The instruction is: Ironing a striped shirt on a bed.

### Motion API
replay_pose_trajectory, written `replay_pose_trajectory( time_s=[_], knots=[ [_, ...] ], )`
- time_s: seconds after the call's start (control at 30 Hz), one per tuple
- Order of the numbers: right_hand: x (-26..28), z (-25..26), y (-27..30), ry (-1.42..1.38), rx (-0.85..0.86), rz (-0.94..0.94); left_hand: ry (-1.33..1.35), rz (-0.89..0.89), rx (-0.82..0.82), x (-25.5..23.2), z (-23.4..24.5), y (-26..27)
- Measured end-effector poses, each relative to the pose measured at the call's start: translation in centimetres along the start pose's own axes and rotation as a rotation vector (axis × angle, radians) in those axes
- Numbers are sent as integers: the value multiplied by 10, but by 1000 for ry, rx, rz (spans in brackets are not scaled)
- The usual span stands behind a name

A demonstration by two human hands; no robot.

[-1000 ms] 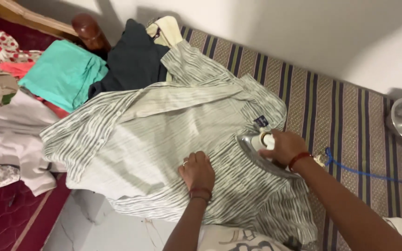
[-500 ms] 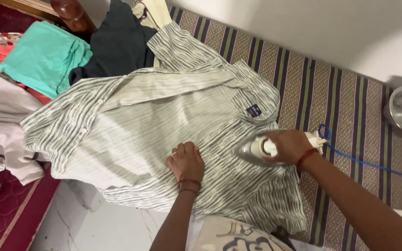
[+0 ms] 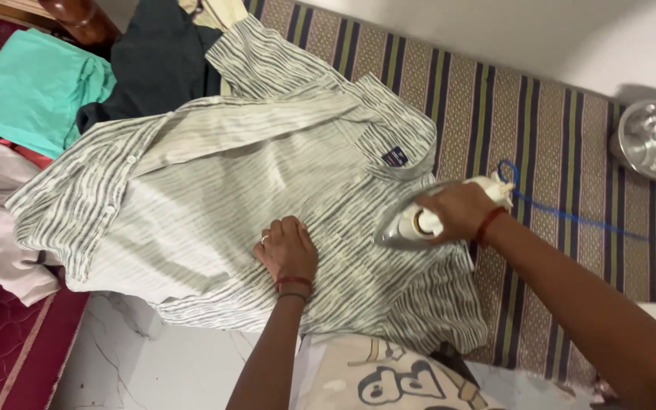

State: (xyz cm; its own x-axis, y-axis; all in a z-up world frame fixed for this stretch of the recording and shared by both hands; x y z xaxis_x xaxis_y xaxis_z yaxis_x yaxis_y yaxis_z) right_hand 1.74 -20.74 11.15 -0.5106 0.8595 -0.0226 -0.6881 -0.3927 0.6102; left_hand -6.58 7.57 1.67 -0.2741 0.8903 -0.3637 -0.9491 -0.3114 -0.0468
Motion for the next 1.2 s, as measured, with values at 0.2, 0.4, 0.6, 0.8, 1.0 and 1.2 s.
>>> replay_pose_trajectory(
  time_s=[0.2, 0.4, 0.6, 0.8, 1.0, 1.2],
  knots=[
    [-5, -22, -4, -111, -74, 88, 18, 31, 23, -1, 3, -1],
    [0, -38, -9, 21, -64, 230, 9, 9, -5, 1, 0, -1],
    [-6, -32, 2, -128, -90, 36, 22, -22, -96, 1, 3, -1],
    [0, -59, -11, -47, -328, 368, 9, 21, 44, -4, 7, -5],
    [-16, 20, -15, -149, -205, -208, -5, 33, 81, -5, 9, -5],
    [-8, -28, -9, -174, -165, -41, -13, 35, 64, -4, 7, -8]
  ],
)
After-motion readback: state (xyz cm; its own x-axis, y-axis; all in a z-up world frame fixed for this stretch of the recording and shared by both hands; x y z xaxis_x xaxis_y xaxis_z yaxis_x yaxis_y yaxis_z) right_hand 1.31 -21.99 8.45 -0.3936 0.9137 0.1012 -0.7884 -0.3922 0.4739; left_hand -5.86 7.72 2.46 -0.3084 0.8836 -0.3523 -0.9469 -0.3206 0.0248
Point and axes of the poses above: each hand's wrist, its own y-axis away from the middle knuckle, its own z-axis out of the back of the hand, x = y × z, the point moved 4 cm from there along -y, towards the middle knuckle, and after that the axes turned 1 degree about -x, right-handed, at the moved point
